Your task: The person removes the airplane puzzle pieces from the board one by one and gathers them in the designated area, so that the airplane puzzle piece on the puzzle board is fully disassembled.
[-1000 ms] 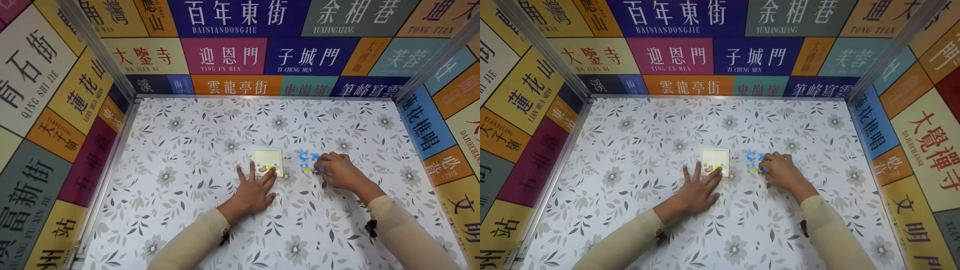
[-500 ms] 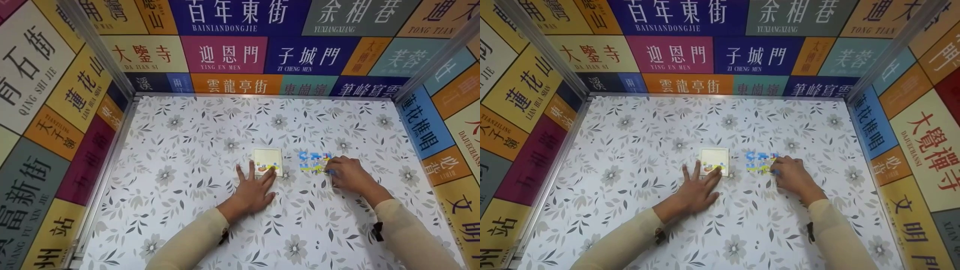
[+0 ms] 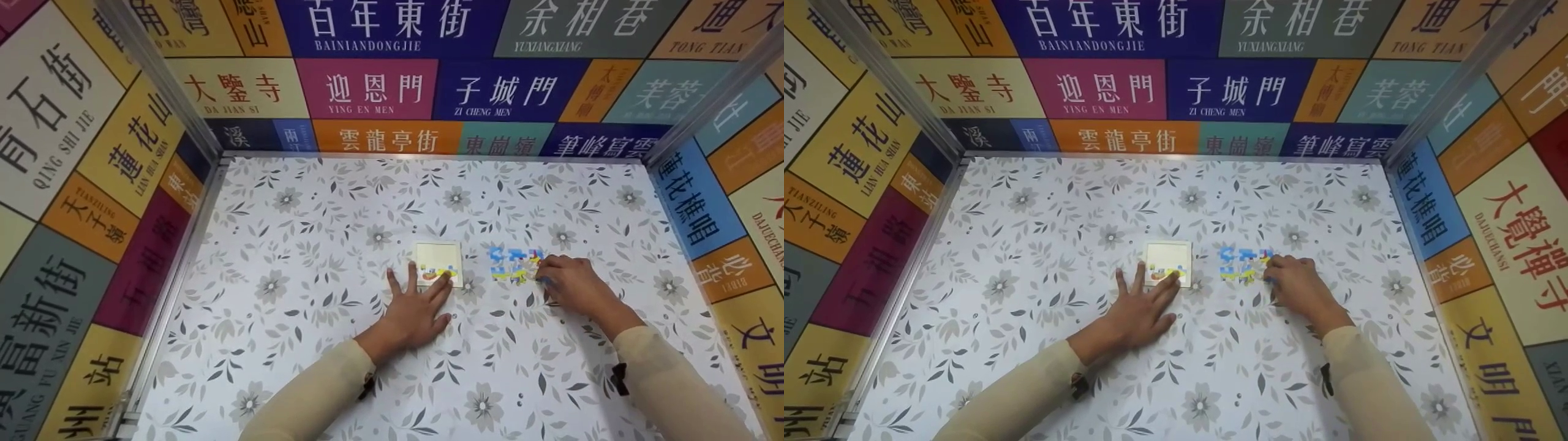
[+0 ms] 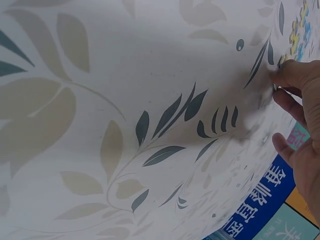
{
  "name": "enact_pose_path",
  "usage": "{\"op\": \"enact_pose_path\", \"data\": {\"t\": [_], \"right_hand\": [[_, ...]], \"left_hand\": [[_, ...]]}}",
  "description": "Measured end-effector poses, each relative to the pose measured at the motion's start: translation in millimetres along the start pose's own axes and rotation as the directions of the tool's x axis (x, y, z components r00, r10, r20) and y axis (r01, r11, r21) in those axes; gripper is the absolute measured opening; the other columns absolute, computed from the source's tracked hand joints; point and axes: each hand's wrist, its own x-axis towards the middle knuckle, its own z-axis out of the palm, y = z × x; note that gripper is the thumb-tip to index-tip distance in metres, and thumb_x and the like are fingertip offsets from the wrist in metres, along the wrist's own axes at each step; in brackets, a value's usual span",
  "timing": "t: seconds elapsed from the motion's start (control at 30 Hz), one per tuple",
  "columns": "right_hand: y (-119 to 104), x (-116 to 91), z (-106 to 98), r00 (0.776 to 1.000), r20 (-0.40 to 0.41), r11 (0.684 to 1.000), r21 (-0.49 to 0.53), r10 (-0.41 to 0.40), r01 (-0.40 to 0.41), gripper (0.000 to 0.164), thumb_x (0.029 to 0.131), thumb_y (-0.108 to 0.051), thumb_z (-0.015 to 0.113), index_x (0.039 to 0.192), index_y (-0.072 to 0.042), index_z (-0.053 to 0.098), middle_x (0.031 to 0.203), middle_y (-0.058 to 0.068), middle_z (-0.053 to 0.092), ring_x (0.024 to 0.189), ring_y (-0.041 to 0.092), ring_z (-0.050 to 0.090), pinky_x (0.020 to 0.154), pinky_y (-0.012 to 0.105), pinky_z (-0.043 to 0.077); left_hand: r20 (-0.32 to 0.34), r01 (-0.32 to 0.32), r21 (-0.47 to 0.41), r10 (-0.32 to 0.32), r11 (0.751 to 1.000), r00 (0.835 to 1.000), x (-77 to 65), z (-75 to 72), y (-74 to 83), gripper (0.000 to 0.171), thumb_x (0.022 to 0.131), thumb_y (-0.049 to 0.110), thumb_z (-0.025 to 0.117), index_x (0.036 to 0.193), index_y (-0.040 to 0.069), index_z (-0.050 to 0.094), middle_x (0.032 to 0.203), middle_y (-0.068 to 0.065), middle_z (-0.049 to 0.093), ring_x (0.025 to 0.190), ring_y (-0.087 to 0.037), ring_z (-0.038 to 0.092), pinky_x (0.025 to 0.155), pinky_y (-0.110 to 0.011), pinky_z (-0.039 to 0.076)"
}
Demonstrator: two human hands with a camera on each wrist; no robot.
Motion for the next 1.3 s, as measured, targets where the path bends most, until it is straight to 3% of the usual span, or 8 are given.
{"op": "enact_pose_path", "data": {"t": [0.27,0.47,0.67,0.93,1.17,1.3], "right_hand": [[-1.8,1.2,0.0,0.999,-0.022,0.999,0.021,-0.046,0.046,0.024,0.088,0.007,0.084,0.106,-0.008,0.083,0.118,0.015,0.075,0.104,0.039,0.073,0.085,0.062,0.061],[-3.9,2.7,0.0,0.999,-0.038,0.997,0.064,-0.033,0.035,0.022,0.089,0.009,0.081,0.104,-0.007,0.083,0.115,0.012,0.075,0.105,0.037,0.072,0.088,0.056,0.061],[-5.0,8.9,0.5,0.989,-0.116,0.993,0.07,-0.09,0.099,0.024,0.082,0.011,0.082,0.098,-0.008,0.081,0.104,0.008,0.072,0.089,0.029,0.065,0.075,0.05,0.057],[-19.4,22.7,-2.5,0.983,-0.151,0.988,0.089,-0.109,0.123,0.019,0.091,-0.005,0.087,0.11,-0.005,0.083,0.108,0.011,0.074,0.092,0.032,0.067,0.076,0.052,0.058],[-45.3,40.4,-0.6,0.999,-0.043,0.995,0.093,-0.032,0.036,0.036,0.102,-0.033,0.08,0.132,-0.012,0.08,0.124,0.011,0.075,0.107,0.035,0.067,0.091,0.066,0.053],[-58.7,53.4,2.2,0.999,-0.014,0.995,0.092,-0.03,0.032,0.04,0.104,-0.04,0.077,0.134,-0.014,0.08,0.127,0.011,0.074,0.112,0.035,0.065,0.095,0.069,0.051]], "left_hand": [[-0.005,0.001,0.015,-0.001,1.0,1.0,-0.7,0.8,-0.2,0.071,0.116,0.059,0.03,0.179,0.027,0.021,0.187,0.013,0.015,0.165,-0.065,0.017,0.116,-0.094,0.021],[-0.002,0.006,0.03,-0.006,1.0,1.0,-1.8,1.4,0.3,0.071,0.116,0.06,0.028,0.179,0.028,0.019,0.187,0.014,0.014,0.166,-0.063,0.018,0.118,-0.092,0.022],[-0.004,0.005,0.02,-0.005,1.0,1.0,-0.2,2.8,0.0,0.071,0.117,0.059,0.028,0.18,0.027,0.018,0.187,0.013,0.013,0.165,-0.064,0.016,0.118,-0.093,0.02],[-0.042,0.006,0.041,-0.004,0.999,0.999,-2.3,2.4,0.2,0.071,0.116,0.06,0.031,0.179,0.028,0.022,0.187,0.013,0.017,0.165,-0.063,0.02,0.118,-0.091,0.025],[-0.054,0.018,0.021,-0.017,1.0,0.998,-3.3,3.9,1.9,0.071,0.116,0.06,0.033,0.179,0.028,0.023,0.187,0.012,0.018,0.166,-0.062,0.019,0.119,-0.09,0.024],[-0.065,0.036,0.034,-0.034,0.999,0.997,-4.5,4.9,3.6,0.072,0.115,0.062,0.034,0.178,0.029,0.025,0.187,0.011,0.018,0.167,-0.06,0.018,0.121,-0.089,0.023]]}}
